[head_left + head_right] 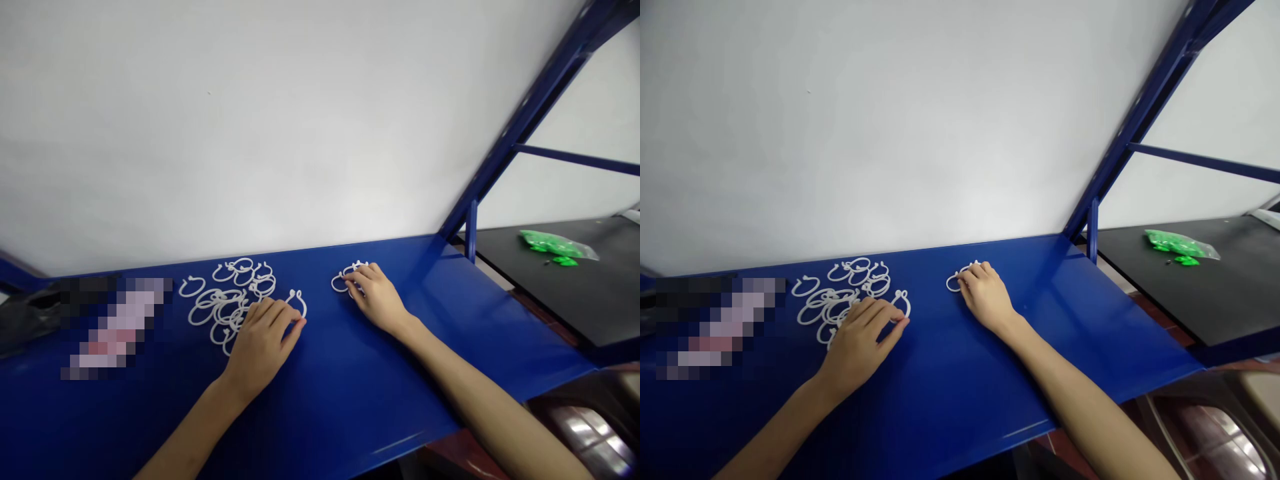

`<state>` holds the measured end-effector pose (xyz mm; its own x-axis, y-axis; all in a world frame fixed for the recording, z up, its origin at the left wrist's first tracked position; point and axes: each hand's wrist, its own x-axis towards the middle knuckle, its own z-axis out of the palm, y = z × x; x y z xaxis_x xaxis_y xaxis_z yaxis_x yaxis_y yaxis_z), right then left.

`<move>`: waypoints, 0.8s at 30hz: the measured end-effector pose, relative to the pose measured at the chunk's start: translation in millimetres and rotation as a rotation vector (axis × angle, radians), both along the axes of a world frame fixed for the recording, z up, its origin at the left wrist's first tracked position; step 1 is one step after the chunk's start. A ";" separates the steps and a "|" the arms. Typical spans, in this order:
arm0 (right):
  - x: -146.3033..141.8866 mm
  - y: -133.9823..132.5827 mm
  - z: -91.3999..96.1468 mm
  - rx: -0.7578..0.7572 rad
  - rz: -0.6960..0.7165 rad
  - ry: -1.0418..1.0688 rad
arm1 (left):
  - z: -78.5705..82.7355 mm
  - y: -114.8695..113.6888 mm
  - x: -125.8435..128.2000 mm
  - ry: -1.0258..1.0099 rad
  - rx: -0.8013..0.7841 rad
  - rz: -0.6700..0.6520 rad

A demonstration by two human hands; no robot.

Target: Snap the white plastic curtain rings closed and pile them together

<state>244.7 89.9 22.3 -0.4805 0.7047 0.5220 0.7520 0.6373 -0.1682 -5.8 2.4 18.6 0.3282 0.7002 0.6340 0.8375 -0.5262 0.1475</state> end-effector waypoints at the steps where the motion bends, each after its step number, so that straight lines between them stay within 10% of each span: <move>1: -1.7 -2.2 0.9 -0.028 0.031 0.037 | 0.5 -0.2 0.3 0.006 0.000 -0.002; 10: -43.8 -50.7 -2.7 -0.611 0.386 0.560 | 0.5 -3.5 11.5 0.068 0.112 -0.118; 17: -40.9 -47.2 -7.9 -0.383 0.333 0.519 | -5.1 -4.7 13.4 -0.290 0.058 -0.031; 24: -37.8 -50.6 -5.1 -0.220 0.408 0.318 | -6.9 1.8 9.0 -0.502 -0.347 0.043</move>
